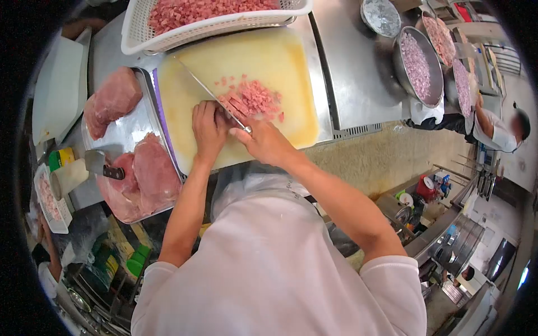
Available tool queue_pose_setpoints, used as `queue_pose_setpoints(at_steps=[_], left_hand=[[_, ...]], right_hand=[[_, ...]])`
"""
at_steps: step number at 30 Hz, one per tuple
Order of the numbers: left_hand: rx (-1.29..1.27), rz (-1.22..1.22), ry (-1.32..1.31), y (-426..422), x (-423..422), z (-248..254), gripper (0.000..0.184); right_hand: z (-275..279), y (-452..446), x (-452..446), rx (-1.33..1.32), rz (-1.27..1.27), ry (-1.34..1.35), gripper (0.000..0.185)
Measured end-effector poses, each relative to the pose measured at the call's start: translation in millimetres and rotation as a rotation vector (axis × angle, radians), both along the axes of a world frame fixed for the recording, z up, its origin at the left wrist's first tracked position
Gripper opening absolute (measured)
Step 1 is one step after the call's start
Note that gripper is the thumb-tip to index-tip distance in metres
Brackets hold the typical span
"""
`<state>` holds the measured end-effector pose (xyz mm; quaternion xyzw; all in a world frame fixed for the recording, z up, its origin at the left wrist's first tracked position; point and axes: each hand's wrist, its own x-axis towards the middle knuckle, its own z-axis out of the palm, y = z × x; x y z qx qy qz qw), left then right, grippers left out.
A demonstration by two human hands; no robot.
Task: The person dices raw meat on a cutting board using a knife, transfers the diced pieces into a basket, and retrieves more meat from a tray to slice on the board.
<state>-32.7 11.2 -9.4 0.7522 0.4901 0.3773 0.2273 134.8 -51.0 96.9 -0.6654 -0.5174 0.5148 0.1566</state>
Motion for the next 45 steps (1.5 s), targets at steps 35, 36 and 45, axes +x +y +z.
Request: queue_pose_setpoints(at_steps=[35,36,45], left_hand=[[-0.024,-0.007,0.092,-4.4,-27.4,7.6,0.022],[-0.028,-0.015,0.091,-4.3,-26.9,7.5,0.023],[-0.131,0.07,-0.098,6.6,-14.6,21.3,0.023]], right_hand=[[-0.6,-8.9,-15.1,0.047,0.002,0.019,0.053],[-7.9,-7.6,-17.6,0.07,0.012,0.025,0.053],[50.3,-19.8,25.4,-0.07,-0.039,0.038,0.049]])
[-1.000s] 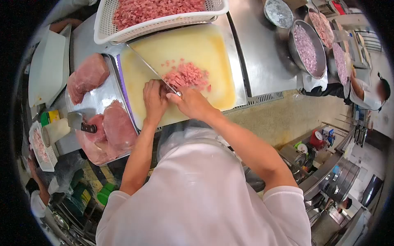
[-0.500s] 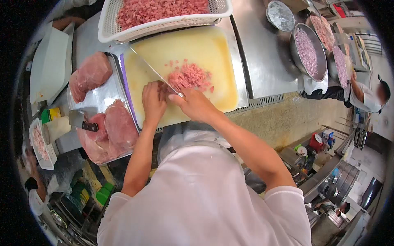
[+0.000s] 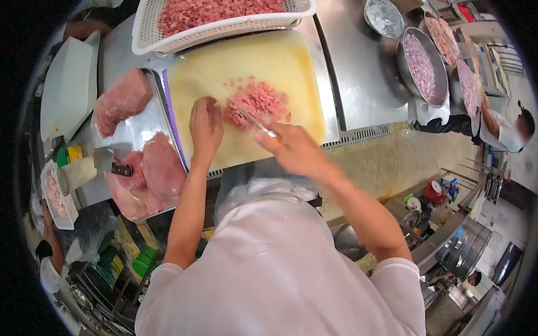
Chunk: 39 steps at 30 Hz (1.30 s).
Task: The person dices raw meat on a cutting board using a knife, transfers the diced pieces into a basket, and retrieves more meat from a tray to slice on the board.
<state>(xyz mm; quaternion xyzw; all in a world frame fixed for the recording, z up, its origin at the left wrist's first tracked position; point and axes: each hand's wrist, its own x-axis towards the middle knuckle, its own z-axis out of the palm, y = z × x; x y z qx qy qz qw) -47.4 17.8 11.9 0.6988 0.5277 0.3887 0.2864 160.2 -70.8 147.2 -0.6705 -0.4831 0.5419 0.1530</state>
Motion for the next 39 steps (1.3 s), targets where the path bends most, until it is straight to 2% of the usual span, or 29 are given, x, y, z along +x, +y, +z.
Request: queue_pose_setpoints(at_steps=[3,6,9,12,15,17,18,20,21,22,23,24,26,27,29,30,33,36,39], left_hand=[[0.094,-0.069,0.051,15.6,11.2,1.1,0.024],[0.132,-0.13,0.179,18.2,14.2,-13.9,0.024],[0.123,-0.133,0.197,15.1,15.2,-17.7,0.024],[0.125,-0.107,0.18,12.9,20.4,-20.3,0.025],[0.11,-0.095,0.222,11.7,20.1,-21.1,0.027],[0.126,-0.087,0.214,10.1,13.1,-27.7,0.025],[0.145,-0.1,0.192,14.0,16.0,-27.5,0.024],[0.083,-0.158,0.161,20.2,21.1,-18.4,0.021],[0.034,-0.167,0.195,21.9,20.0,-18.1,0.018],[-0.155,-0.156,0.031,18.9,19.4,-10.5,0.02],[-0.18,-0.087,-0.241,15.9,16.4,-33.4,0.027],[-0.075,0.129,-0.064,15.5,7.0,-33.2,0.028],[0.092,0.275,-0.218,6.5,-2.4,-11.0,0.027],[0.185,0.19,-0.148,6.9,5.2,12.5,0.026],[0.375,0.053,-0.015,-6.0,19.7,53.7,0.025],[0.304,-0.123,-0.006,-1.2,30.0,50.1,0.029],[0.303,-0.556,0.372,-4.3,83.7,85.8,0.042],[0.405,-0.538,0.655,8.7,94.5,45.8,0.055],[0.262,-0.388,0.822,48.5,78.3,18.7,0.058]], right_hand=[[29.1,-13.7,30.9,-0.102,0.078,-0.156,0.057],[29.2,-20.6,42.2,-0.197,0.118,-0.203,0.057],[28.8,-15.9,35.3,-0.158,0.159,-0.217,0.058],[24.8,-6.9,28.4,-0.096,0.164,-0.185,0.059],[18.1,12.3,18.6,-0.308,0.106,-0.096,0.059],[-24.9,22.0,3.8,-0.321,0.092,0.025,0.058],[-25.9,25.3,-5.6,-0.121,0.125,0.082,0.058],[-94.3,36.0,-9.8,0.439,0.016,0.323,0.06],[-100.2,31.3,-6.0,0.309,0.085,0.049,0.067],[-90.6,27.0,-4.1,0.35,0.11,-0.033,0.064],[-79.8,22.3,-2.2,0.389,0.133,-0.117,0.061],[-68.3,16.8,-0.9,0.426,0.153,-0.203,0.058],[-27.2,1.9,18.5,0.322,0.231,-0.233,0.043],[-18.6,-6.6,22.2,0.267,0.287,-0.225,0.037],[-34.7,-28.1,22.6,0.514,0.27,-0.291,0.027],[-41.8,-36.5,25.6,0.637,0.265,-0.325,0.022],[-48.6,-46.4,22.3,0.604,0.279,-0.402,0.018],[-55.5,-58.8,26.8,0.591,0.241,-0.474,0.016],[-37.9,-93.3,60.2,0.542,0.232,-0.5,0.016]])
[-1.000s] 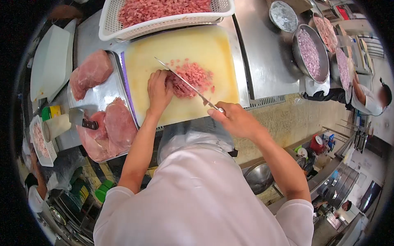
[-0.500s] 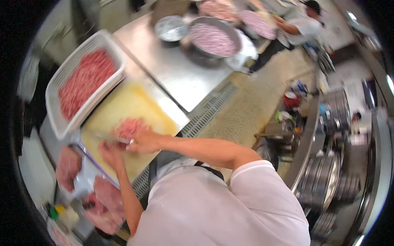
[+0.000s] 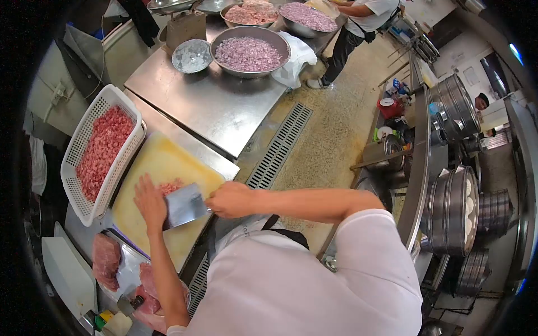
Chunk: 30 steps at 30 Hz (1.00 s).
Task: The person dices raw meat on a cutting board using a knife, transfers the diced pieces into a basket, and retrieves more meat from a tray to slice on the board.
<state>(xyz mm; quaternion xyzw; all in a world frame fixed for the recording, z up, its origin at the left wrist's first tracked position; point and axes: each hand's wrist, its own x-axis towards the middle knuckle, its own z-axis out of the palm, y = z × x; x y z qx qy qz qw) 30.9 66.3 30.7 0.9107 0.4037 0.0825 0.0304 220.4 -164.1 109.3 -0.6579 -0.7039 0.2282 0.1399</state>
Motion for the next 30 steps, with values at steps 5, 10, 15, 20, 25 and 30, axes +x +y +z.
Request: queue_pose_setpoints(at_steps=[5,10,15,20,25,30], left_hand=[[-0.08,0.036,-0.284,25.1,-77.6,-92.0,0.056],[-0.159,0.154,-0.514,-58.7,-33.4,-67.7,0.069],[-0.153,0.021,-0.517,-101.4,-21.9,-35.7,0.099],[-0.075,-0.123,-0.307,-95.6,-13.4,-27.6,0.107],[-0.05,0.113,-0.267,-75.0,-0.6,-38.1,0.097],[-0.065,0.186,-0.423,-82.5,14.1,-24.2,0.086]], right_hand=[[30.6,-62.9,46.2,-0.139,-0.23,0.168,0.03],[1.6,-43.9,13.5,-0.124,-0.45,0.415,0.036],[-27.3,-10.7,-45.0,-0.083,-0.452,0.453,0.031],[-19.5,-6.8,-16.8,-0.33,-0.64,1.02,0.029],[-66.6,-35.7,42.4,-0.285,-0.794,1.369,0.025],[-79.2,-10.0,8.8,-0.381,-0.815,1.378,0.028]])
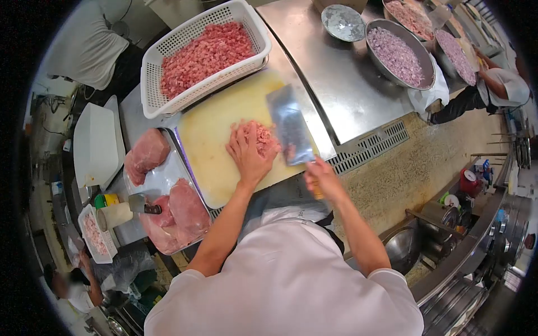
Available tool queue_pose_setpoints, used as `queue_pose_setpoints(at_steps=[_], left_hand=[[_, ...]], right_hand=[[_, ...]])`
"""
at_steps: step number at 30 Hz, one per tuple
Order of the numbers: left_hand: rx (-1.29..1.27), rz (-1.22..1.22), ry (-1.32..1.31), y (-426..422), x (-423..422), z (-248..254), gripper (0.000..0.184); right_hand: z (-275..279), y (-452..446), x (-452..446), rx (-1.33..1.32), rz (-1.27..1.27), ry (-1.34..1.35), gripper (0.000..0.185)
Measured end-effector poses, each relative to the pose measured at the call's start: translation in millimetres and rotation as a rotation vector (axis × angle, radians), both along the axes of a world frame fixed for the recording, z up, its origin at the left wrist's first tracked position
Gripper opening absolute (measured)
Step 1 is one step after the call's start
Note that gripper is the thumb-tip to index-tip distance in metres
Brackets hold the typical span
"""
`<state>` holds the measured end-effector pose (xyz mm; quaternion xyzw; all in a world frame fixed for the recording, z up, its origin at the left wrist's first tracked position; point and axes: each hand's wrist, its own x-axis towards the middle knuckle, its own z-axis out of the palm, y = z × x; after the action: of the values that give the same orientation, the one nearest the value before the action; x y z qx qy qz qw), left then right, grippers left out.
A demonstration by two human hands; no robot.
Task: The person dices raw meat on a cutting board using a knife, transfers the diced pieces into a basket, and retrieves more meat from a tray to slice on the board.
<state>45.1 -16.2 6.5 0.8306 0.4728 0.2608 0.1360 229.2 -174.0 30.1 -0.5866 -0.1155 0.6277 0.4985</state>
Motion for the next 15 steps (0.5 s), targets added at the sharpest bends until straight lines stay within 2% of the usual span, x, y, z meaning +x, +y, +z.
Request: queue_pose_setpoints(at_steps=[2,4,8,15], left_hand=[[0.017,0.073,-0.058,-2.1,9.9,-1.3,0.079],[0.038,0.129,-0.155,1.0,12.0,-9.6,0.072],[0.038,0.161,-0.343,7.2,6.3,-18.2,0.062],[0.012,0.131,-0.414,0.9,14.8,34.3,0.051]], right_hand=[[-10.5,21.8,-58.8,-0.02,-0.006,-0.041,0.027],[1.4,34.5,-91.9,0.193,0.113,-0.011,0.026],[-7.7,35.4,-81.6,0.203,0.198,0.015,0.023],[57.1,17.2,-64.8,0.192,0.237,0.096,0.022]])
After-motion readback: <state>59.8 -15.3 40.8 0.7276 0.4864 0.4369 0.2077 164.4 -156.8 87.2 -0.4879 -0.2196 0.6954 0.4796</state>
